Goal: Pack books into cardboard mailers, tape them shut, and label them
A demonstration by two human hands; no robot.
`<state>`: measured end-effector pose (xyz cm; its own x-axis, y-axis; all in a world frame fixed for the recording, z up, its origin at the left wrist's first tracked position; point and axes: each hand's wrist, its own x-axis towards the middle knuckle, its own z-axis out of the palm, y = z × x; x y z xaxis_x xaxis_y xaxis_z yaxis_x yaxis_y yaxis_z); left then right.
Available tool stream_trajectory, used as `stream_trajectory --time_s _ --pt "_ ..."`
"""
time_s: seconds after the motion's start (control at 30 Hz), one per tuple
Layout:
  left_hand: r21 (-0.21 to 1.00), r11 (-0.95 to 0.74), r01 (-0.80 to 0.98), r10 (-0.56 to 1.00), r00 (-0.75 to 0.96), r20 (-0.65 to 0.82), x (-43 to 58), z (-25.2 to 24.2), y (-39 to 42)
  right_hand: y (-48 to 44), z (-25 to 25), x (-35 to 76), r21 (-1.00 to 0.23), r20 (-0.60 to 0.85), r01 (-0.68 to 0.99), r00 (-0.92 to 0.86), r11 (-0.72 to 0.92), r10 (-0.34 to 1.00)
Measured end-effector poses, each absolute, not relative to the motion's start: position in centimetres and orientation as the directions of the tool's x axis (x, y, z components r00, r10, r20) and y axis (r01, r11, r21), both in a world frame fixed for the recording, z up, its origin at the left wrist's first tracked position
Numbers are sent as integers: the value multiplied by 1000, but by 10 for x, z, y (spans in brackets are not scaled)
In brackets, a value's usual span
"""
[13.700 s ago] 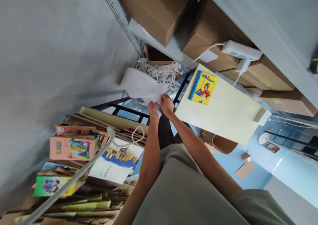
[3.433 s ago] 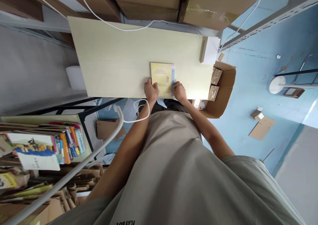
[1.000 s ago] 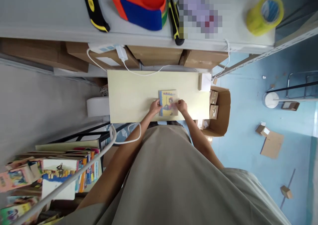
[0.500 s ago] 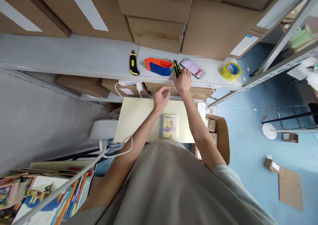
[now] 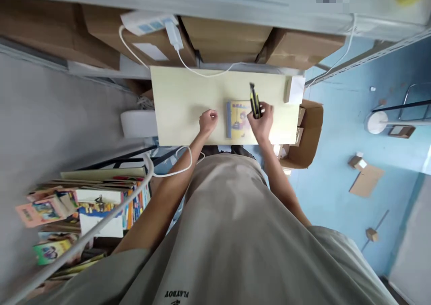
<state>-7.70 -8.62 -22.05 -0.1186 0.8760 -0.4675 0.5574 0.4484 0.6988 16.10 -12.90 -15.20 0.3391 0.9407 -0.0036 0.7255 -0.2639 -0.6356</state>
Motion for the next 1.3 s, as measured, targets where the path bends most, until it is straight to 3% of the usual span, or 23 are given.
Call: stream_trajectory --time_s 0.13,0.3,0.5,1.0,1.3 --pt "651 393 649 874 -42 -485 -80 -257 -90 -191 -196 124 -600 -270 692 296 -401 916" --pt "640 264 722 915 23 -404 -78 -281 -56 -185 -212 87 -580 -322 731 200 -360 925" --pt "585 372 721 878 -69 -473 -71 -292 -25 -137 -205 54 -276 -502 879 213 -389 838" --pt "549 497 672 815 -145 -560 -64 -294 -15 -115 -204 27 -144 -525 923 233 -356 819" --pt "620 465 632 845 -109 -523 -66 -306 -16 -163 -190 21 -74 -598 939 227 -335 768"
